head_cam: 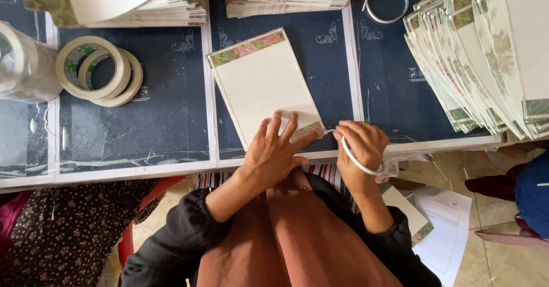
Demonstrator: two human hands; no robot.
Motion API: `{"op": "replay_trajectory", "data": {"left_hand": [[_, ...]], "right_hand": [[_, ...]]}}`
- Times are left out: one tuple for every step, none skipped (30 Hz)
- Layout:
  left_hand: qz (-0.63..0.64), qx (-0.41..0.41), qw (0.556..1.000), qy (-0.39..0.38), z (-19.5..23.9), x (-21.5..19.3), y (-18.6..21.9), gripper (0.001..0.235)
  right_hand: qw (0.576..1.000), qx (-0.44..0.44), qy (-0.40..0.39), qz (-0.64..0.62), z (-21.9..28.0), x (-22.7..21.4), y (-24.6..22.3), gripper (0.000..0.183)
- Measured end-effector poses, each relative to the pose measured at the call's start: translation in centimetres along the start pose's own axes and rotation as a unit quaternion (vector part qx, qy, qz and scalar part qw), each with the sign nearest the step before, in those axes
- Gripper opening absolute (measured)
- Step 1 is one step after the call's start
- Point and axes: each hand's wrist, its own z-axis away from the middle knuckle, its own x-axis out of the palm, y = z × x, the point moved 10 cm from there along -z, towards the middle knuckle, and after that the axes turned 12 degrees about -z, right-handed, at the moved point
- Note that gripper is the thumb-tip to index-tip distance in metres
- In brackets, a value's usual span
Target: Applying tape to the edges of decorative paper cards in a print shop finishing area.
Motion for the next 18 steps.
{"op": "replay_trajectory", "data": {"left_hand": [[-0.037,-0.010,0.999,0.006,-0.2,0.3,0.2,0.073],[-0.037,-0.011,0.999,0.005,-0.4,0.1,0.4,0.073],[-0.052,-0.006,0.998,-0.025,-0.7,0.4,0.6,0.074],[-0.066,-0.001,0.996,-0.055,-1.0,0.7,0.7,0.075],[-0.069,-0.003,0.996,-0.052,-1.3,0.6,0.6,0.075],[-0.074,-0.002,0.995,-0.072,-1.7,0.9,0.6,0.072],[-0.077,0.000,0.993,-0.093,-1.8,1.1,0.7,0.069],[-0.080,-0.002,0.993,-0.091,-2.5,-0.2,-0.8,0.069],[-0.049,-0.010,0.990,-0.134,-3.4,-0.6,-2.5,0.064],[-0.019,-0.019,0.984,-0.176,-4.2,-1.1,-4.2,0.059],[-0.021,-0.020,0.985,-0.171,-4.3,0.6,-6.9,0.059],[-0.042,-0.091,0.985,-0.141,-4.5,1.9,-11.1,0.068],[-0.061,-0.161,0.979,-0.112,-4.4,3.1,-15.1,0.079],[-0.062,-0.161,0.979,-0.109,-3.8,3.0,-15.1,0.079],[-0.060,-0.160,0.978,-0.120,-3.4,3.1,-15.2,0.089],[-0.059,-0.160,0.977,-0.130,-3.1,3.4,-15.3,0.099],[-0.057,-0.158,0.977,-0.132,-2.7,3.2,-13.7,0.099],[-0.052,-0.135,0.983,-0.109,-2.6,2.7,-11.7,0.096]], "right_hand": [[1.000,-0.013,0.002,0.019,0.2,0.1,-0.6,0.008],[1.000,-0.013,0.001,0.019,0.3,-0.2,-1.9,0.008],[1.000,-0.024,0.010,-0.013,0.1,-0.6,-3.3,0.005],[0.998,-0.035,0.019,-0.045,0.1,-1.0,-4.8,0.003],[0.998,-0.039,0.021,-0.046,-0.1,-1.5,-6.0,0.003],[0.997,-0.027,0.027,-0.067,-0.3,-2.2,-6.9,0.001],[0.995,-0.013,0.031,-0.089,-0.4,-2.8,-7.8,0.004],[0.995,-0.016,0.033,-0.090,0.1,-3.0,-7.9,0.004],[0.995,-0.003,0.026,-0.101,0.3,-2.9,-7.5,0.007],[0.993,0.009,0.020,-0.112,0.4,-2.8,-7.1,0.011],[0.994,0.004,0.022,-0.111,0.9,-3.1,-7.4,0.011],[0.991,0.045,-0.027,-0.124,1.4,-2.2,-6.9,0.017],[0.984,0.088,-0.077,-0.137,2.2,-1.2,-6.4,0.024],[0.984,0.085,-0.075,-0.136,3.0,-1.1,-6.2,0.024],[0.966,0.161,-0.109,-0.172,4.1,0.0,-4.7,0.035],[0.939,0.235,-0.142,-0.207,5.5,1.3,-3.3,0.047],[0.939,0.238,-0.142,-0.206,5.6,1.4,-3.0,0.047],[0.927,0.266,-0.096,-0.246,5.8,1.1,-2.2,0.051]]}}
